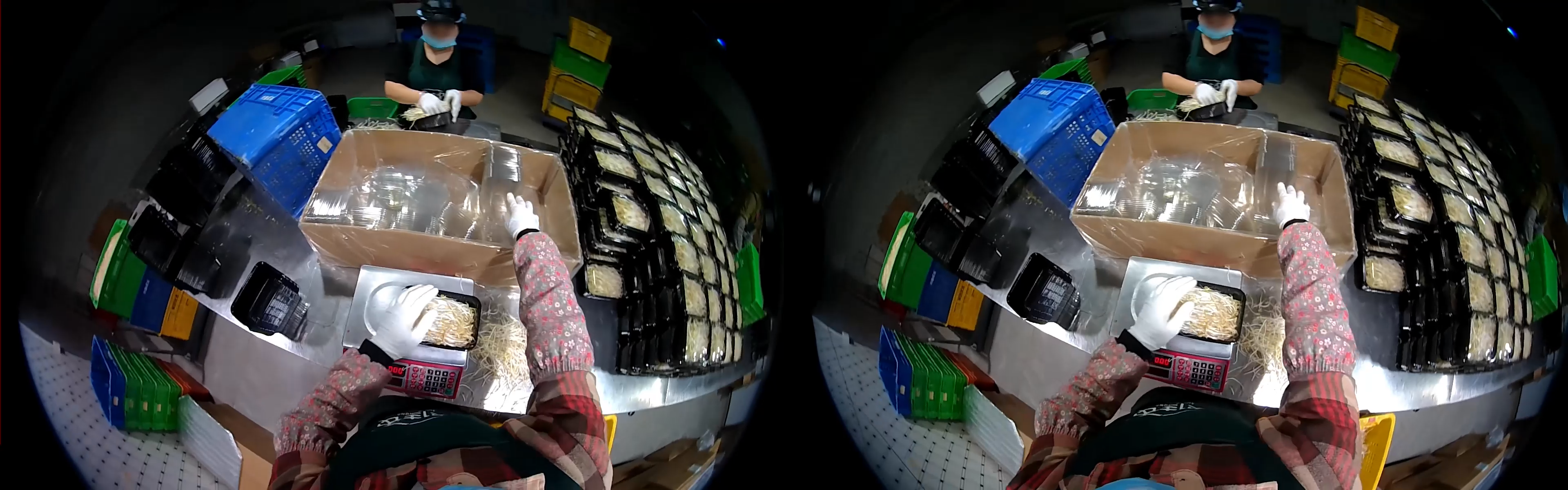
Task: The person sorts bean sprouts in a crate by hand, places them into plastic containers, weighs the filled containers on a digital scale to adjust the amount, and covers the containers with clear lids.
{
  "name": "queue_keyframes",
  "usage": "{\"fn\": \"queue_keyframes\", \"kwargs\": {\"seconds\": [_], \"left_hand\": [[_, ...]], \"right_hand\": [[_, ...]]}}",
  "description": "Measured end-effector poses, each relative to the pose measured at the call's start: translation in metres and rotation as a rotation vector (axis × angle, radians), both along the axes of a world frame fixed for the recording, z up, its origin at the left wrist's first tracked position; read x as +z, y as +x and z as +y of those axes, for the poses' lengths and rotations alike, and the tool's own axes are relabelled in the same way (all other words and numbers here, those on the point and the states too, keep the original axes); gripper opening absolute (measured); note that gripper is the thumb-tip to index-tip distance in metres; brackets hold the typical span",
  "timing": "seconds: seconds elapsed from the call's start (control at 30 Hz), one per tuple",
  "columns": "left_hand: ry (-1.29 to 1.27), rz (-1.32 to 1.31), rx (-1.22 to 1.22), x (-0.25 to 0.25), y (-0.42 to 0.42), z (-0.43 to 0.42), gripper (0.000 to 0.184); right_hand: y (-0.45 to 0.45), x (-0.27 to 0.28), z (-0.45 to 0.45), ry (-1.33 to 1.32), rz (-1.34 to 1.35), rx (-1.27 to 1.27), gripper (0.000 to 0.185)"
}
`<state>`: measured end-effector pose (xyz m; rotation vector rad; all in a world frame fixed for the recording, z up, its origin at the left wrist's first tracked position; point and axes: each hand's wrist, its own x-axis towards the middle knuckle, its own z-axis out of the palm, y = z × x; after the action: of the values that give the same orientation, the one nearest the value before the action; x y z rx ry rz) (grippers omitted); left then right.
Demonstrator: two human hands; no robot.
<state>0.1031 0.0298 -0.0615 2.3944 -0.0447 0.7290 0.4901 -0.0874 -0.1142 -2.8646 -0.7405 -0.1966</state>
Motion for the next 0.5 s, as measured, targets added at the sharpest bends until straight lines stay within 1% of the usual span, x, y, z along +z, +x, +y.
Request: {"fn": "queue_keyframes", "kwargs": {"seconds": [0.07, 0.1, 0.13, 0.17, 0.2, 0.23, 0.27, 0.3, 0.33, 0.37, 0.4, 0.43, 0.47, 0.5], "left_hand": [[0.036, 0.016, 0.125, 0.002, -0.011, 0.009, 0.037], [-0.027, -0.002, 0.150, -0.004, -0.016, 0.014, 0.036], [-0.135, -0.011, 0.174, -0.010, -0.024, 0.017, 0.035], [-0.247, 0.012, 0.196, -0.014, -0.033, 0.021, 0.035], [-0.361, 0.037, 0.217, -0.009, -0.041, 0.022, 0.035], [-0.557, 0.040, 0.216, -0.003, -0.045, 0.024, 0.036], [-0.627, 0.027, 0.253, 0.004, -0.046, 0.027, 0.037], [-0.752, 0.008, 0.227, 0.008, -0.046, 0.033, 0.042], [-0.878, -0.010, 0.202, 0.013, -0.045, 0.039, 0.049], [-1.068, 0.020, 0.125, 0.019, -0.041, 0.045, 0.061], [-1.261, 0.050, 0.050, 0.028, -0.036, 0.051, 0.074], [-1.391, 0.134, -0.007, 0.043, -0.032, 0.055, 0.088], [-1.507, 0.178, -0.063, 0.053, -0.025, 0.060, 0.096], [-1.610, 0.209, -0.135, 0.063, -0.020, 0.063, 0.097]], "right_hand": [[0.009, -0.008, 0.004, -0.152, 0.164, -0.006, 0.040], [0.016, -0.009, 0.009, -0.075, 0.303, -0.074, 0.026], [0.019, -0.012, 0.006, -0.078, 0.308, -0.066, 0.026], [0.023, -0.014, 0.001, -0.003, 0.173, 0.047, 0.021], [0.024, -0.013, -0.005, 0.071, 0.039, 0.158, 0.015], [0.025, -0.010, -0.013, 0.217, -0.082, 0.249, 0.013], [0.030, -0.004, -0.020, 0.273, -0.153, 0.299, 0.015], [0.024, 0.012, -0.028, 0.413, -0.241, 0.373, 0.015], [0.004, 0.044, -0.036, 0.562, -0.241, 0.466, 0.012], [-0.026, 0.079, -0.043, 0.638, -0.246, 0.516, 0.009], [-0.057, 0.110, -0.048, 0.773, -0.068, 0.621, 0.008], [-0.089, 0.135, -0.054, 0.935, 0.268, 0.698, 0.010], [-0.126, 0.165, -0.062, 0.902, 0.380, 0.788, 0.011], [-0.149, 0.183, -0.067, 0.754, 0.271, 0.958, 0.012]]}}
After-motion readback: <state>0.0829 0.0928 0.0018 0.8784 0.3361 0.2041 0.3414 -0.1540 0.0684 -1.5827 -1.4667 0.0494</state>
